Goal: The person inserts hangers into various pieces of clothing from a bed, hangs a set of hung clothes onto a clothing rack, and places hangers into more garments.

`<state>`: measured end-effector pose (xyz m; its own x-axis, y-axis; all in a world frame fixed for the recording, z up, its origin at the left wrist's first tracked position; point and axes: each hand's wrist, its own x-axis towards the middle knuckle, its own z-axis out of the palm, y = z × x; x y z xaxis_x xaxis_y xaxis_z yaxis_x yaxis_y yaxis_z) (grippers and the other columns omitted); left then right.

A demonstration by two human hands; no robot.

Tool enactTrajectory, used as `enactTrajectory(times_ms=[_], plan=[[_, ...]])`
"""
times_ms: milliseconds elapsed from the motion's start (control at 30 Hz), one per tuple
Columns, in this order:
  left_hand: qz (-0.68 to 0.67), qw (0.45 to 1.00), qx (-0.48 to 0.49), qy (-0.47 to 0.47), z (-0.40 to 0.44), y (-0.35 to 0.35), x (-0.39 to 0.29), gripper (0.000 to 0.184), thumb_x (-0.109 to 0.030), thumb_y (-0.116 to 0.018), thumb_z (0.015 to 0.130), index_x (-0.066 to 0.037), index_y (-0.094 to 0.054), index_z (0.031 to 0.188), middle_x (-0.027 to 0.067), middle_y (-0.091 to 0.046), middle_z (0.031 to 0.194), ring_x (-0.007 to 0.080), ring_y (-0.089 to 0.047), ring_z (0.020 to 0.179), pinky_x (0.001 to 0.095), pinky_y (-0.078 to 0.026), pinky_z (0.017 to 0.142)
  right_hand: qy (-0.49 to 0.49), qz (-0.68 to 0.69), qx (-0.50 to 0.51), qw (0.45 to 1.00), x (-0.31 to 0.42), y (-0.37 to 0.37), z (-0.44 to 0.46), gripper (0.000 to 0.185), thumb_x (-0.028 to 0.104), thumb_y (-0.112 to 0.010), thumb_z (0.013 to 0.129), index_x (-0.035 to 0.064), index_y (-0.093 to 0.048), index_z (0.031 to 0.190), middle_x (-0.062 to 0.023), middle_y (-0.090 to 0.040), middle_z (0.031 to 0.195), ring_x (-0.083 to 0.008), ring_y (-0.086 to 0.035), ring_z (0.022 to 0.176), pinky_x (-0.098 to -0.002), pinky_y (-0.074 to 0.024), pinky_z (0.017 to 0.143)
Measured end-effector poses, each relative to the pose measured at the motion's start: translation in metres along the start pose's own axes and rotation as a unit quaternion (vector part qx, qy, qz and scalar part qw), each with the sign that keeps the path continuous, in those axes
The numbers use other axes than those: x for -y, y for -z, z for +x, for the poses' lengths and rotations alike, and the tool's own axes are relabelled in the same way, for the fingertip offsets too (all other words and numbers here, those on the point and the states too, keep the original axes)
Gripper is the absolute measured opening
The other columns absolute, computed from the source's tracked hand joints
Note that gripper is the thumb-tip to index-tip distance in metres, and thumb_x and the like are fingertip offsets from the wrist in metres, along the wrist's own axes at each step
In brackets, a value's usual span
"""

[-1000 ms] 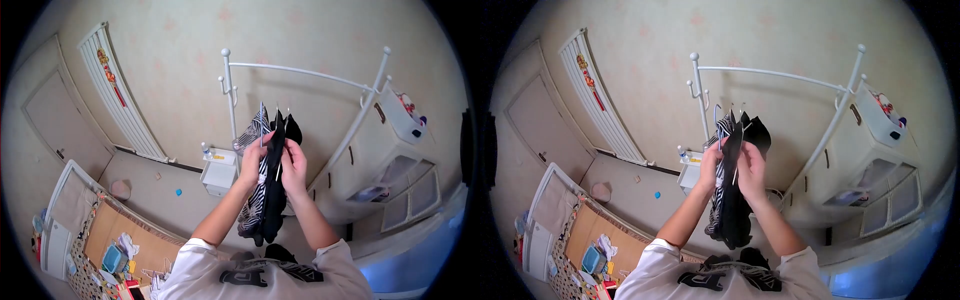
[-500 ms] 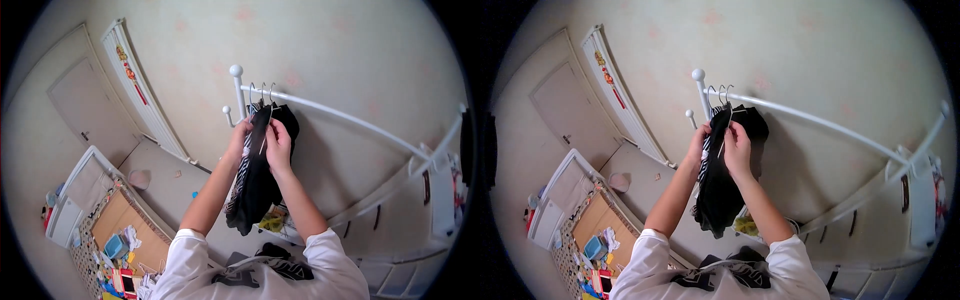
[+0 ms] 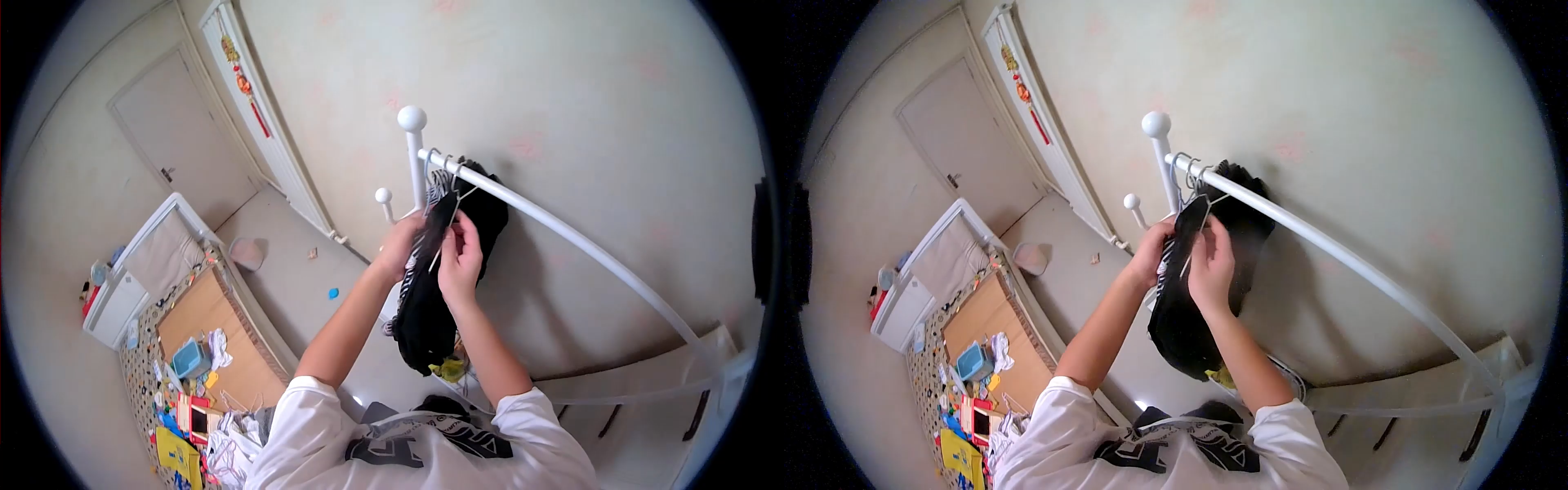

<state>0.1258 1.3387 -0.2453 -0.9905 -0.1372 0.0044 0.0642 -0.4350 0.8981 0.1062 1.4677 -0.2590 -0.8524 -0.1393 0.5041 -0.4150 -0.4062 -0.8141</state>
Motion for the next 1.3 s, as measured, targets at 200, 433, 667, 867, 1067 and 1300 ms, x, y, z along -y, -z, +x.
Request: enactTrajectory(times_ms=[200,433,667,867,1067,1300], plan=[[0.126,0.988,0.027,-0.085,-0.087,0.012,0.006,0.057,-0.011,-0.050,0.100,-0.003,-0.033,0.154,0.0091,-0.042,0.154,0.0184,-0.043,0.136,0.0322,-0.035,0.112,0.238,-0.174,-0.016,0.955,0.028,-0.013,-0.056,0.033,0.002,-0.056,0.095,-0.0026,-0.047,0.127,-0.0141,-0.050,0.117,-0.0261,-0.049,0.109,-0.0364,-0.0399,0.098],[0.119,0.989,-0.044,-0.075,-0.252,0.084,0.073,0.059,-0.021,-0.057,0.100,-0.002,-0.036,0.152,0.0146,-0.050,0.145,0.0245,-0.044,0.137,0.0389,-0.035,0.115,0.229,-0.075,0.300,0.923,0.029,-0.075,-0.169,0.025,-0.002,-0.059,0.085,-0.0018,-0.055,0.110,-0.0177,-0.056,0.107,-0.0321,-0.056,0.098,-0.0420,-0.0482,0.087],[-0.011,0.942,-0.335,0.007,-0.511,0.116,0.165,0.047,-0.019,-0.049,0.103,-0.008,-0.045,0.148,0.0089,-0.061,0.131,0.0137,-0.059,0.108,0.0301,-0.046,0.097,-0.029,-0.051,0.504,0.862,0.007,-0.123,-0.346,0.026,-0.005,-0.059,0.085,-0.0027,-0.059,0.111,-0.0156,-0.060,0.104,-0.0277,-0.059,0.095,-0.0368,-0.0489,0.085],[-0.123,0.841,-0.526,-0.001,-0.732,0.097,0.220,0.044,-0.018,-0.049,0.101,-0.009,-0.049,0.145,0.0057,-0.066,0.124,0.0120,-0.062,0.104,0.0258,-0.047,0.092,-0.154,-0.059,0.656,0.736,0.004,-0.147,-0.538,0.027,0.002,-0.058,0.093,0.0001,-0.061,0.119,-0.0117,-0.066,0.097,-0.0206,-0.066,0.088,-0.0319,-0.0529,0.080],[-0.213,0.755,-0.620,-0.028,-0.901,0.068,0.260,0.042,-0.024,-0.051,0.100,-0.008,-0.053,0.139,0.0066,-0.068,0.118,0.0117,-0.065,0.100,0.0263,-0.049,0.089,-0.185,-0.100,0.775,0.596,-0.008,-0.184,-0.718,0.036,0.010,-0.061,0.096,0.0024,-0.058,0.131,-0.0064,-0.066,0.091,-0.0139,-0.062,0.081,-0.0285,-0.0524,0.074],[-0.307,0.634,-0.704,-0.085,-1.021,0.059,0.297,0.041,-0.023,-0.045,0.101,-0.010,-0.052,0.139,0.0088,-0.067,0.116,0.0149,-0.067,0.097,0.0302,-0.050,0.089,-0.150,-0.138,0.817,0.540,-0.009,-0.261,-0.877,0.049,0.024,-0.069,0.089,0.0032,-0.057,0.132,-0.0175,-0.071,0.100,-0.0238,-0.069,0.084,-0.0356,-0.0546,0.078]])
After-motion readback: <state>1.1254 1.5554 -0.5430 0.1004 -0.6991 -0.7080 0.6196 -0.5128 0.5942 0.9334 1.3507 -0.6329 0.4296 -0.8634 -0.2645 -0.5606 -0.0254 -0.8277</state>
